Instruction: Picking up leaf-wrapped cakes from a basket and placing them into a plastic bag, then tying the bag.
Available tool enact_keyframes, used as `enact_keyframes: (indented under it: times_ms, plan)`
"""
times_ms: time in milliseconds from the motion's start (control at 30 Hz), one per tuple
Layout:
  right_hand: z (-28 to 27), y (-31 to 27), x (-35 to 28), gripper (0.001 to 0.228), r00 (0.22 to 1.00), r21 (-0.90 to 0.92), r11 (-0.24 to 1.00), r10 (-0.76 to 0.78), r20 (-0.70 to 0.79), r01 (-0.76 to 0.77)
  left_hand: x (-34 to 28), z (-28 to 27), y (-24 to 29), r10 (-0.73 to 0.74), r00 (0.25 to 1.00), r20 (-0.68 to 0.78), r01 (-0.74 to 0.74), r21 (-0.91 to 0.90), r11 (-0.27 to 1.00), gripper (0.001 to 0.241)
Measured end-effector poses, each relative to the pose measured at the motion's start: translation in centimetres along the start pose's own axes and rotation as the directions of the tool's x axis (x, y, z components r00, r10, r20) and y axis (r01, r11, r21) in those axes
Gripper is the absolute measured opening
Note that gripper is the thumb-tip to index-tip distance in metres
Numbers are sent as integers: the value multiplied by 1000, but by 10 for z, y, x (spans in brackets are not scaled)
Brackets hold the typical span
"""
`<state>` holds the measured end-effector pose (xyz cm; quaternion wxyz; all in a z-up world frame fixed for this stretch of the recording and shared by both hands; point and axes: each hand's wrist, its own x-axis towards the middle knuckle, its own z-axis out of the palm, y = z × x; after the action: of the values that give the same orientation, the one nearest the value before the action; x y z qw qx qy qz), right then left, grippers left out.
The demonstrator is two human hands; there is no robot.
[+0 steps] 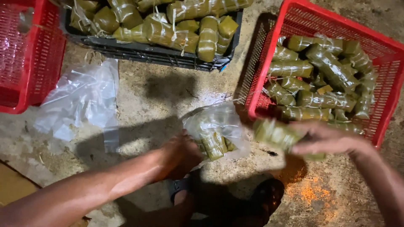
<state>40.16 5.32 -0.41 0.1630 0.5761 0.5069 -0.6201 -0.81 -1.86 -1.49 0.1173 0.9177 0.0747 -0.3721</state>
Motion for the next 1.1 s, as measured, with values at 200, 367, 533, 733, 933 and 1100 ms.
enact_keyframes:
  times_ms: [200,367,533,733,933,1100]
  plan:
    - [112,-10,23,118,832,295,948,-68,550,-117,13,15,-1,55,996,-66,-70,-257,964,22]
    - [162,-9,62,71,942,735,619,25,334,-276,0,34,22,-304,876,-374,186,-320,929,13]
    - [155,-55,56,100,995,553,828,-46,-91,89,1,33,27,-315,844,-434,192,-304,933,11]
    - [166,-84,56,98,903,18,919,-384,-191,394,-6,6,11,-43,942,-332,51,14,999,17]
    - [139,-88,58,128,952,-437,850,-299,62,295,-13,-13,5,-83,975,-205,53,-146,988,20]
    - [127,-107,37,112,972,-804,548,-171,162,230,52,107,48,-345,854,-390,172,-415,893,12]
